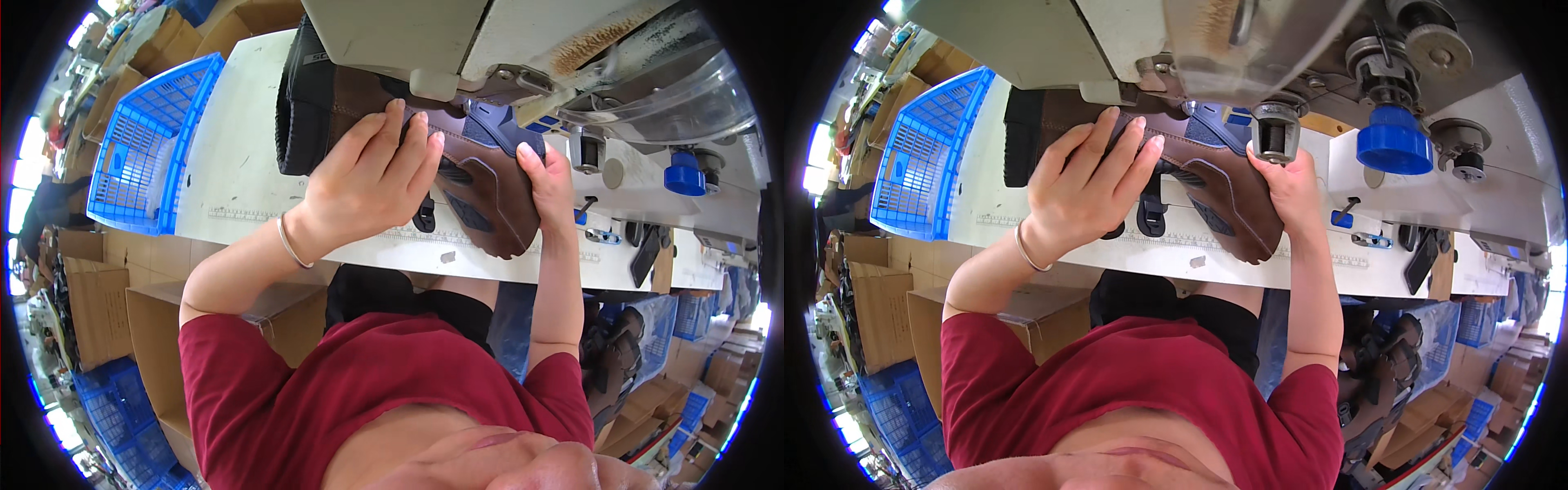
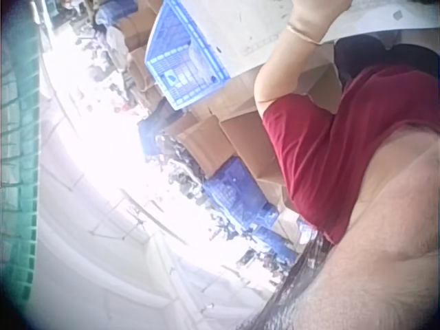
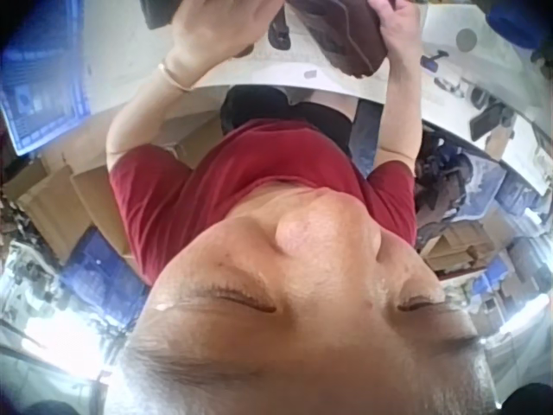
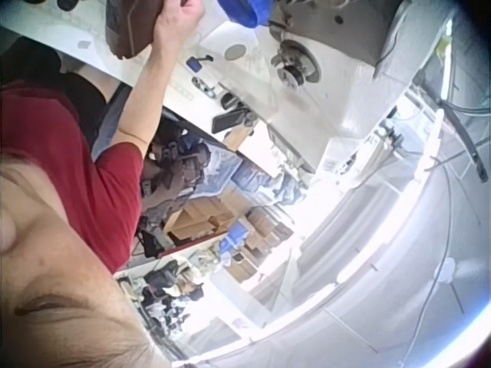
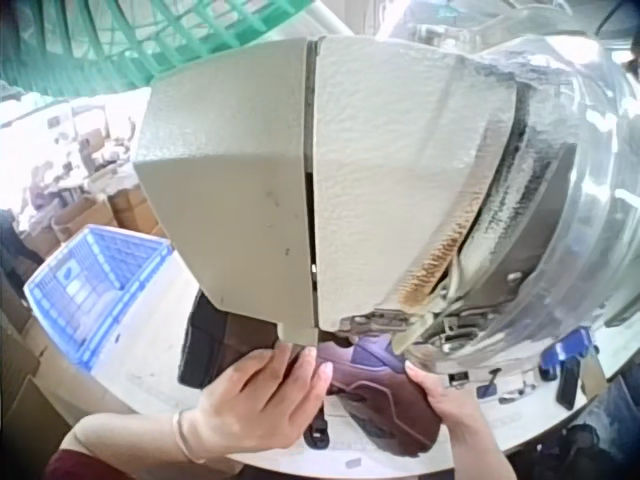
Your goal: The person sews different boot components together using an industrial sewing machine, guiding the pieces under the needle to join them with thread.
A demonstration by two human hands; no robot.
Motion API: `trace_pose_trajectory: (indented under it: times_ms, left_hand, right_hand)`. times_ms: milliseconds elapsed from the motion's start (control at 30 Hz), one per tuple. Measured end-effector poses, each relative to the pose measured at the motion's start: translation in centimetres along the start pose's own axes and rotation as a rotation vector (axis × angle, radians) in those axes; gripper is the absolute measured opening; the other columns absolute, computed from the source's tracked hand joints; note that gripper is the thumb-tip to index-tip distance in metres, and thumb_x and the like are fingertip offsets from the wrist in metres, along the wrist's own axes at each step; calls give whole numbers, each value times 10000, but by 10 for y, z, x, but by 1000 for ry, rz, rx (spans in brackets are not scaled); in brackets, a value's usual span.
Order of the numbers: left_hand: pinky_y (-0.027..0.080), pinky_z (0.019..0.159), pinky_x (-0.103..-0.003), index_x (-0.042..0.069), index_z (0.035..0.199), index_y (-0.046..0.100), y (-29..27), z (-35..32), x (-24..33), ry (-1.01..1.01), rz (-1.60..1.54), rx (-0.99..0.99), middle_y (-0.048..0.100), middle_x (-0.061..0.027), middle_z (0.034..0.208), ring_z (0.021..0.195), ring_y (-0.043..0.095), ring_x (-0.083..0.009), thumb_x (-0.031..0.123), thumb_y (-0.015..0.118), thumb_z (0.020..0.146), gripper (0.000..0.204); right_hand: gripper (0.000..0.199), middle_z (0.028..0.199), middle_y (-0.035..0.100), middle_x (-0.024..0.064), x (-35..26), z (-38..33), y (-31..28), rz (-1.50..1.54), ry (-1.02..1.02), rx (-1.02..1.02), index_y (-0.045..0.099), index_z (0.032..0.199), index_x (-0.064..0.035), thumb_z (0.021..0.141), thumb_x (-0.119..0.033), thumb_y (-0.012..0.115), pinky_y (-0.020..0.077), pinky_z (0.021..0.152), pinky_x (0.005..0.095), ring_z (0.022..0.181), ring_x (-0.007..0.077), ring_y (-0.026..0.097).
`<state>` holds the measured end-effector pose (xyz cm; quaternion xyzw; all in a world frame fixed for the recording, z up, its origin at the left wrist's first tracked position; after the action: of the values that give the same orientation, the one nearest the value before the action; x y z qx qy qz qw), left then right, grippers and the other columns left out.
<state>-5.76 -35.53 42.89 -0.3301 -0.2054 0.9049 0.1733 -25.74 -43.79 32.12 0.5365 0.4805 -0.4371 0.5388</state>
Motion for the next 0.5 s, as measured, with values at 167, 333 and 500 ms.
trace_pose_trajectory:
  times_ms: [167, 333, 500]
  left_hand:
    - [472, 845, -298, 161, 999, 670, 5, -1, -14, 28, -85, 1, 675, -14, 1018, 949, 634, -184, 167, 631, 763, 239]
    - [472, 858, -300, 200, 1018, 670, 10, -4, -30, 61, -148, 40, 672, 6, 1020, 939, 626, -163, 167, 629, 722, 301]
    - [459, 824, -283, 236, 1039, 678, 19, -3, -43, 144, -203, 74, 677, 51, 996, 870, 612, -134, 173, 648, 690, 356]
  right_hand:
    - [174, 761, 607, -37, 0, -11, 10, 8, -63, 40, 623, 822, -51, 879, -208, 673, 394, 577, 205, 650, 28, 503]
    - [233, 736, 559, -67, 11, -20, 15, 9, -144, 153, 601, 809, -55, 895, -260, 669, 360, 561, 196, 636, 15, 442]
    - [203, 831, 585, -47, 12, -32, 30, 126, -196, 209, 636, 930, -25, 926, -228, 633, 407, 666, 201, 734, 30, 480]
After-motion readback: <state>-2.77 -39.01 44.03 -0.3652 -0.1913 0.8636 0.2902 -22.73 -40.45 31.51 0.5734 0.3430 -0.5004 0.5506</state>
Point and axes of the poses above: each hand's wrist, its own z-axis towards the middle knuckle, its own y-axis out of the palm, x = y × z, the point moved 8 cm from there along z, towards the middle knuckle
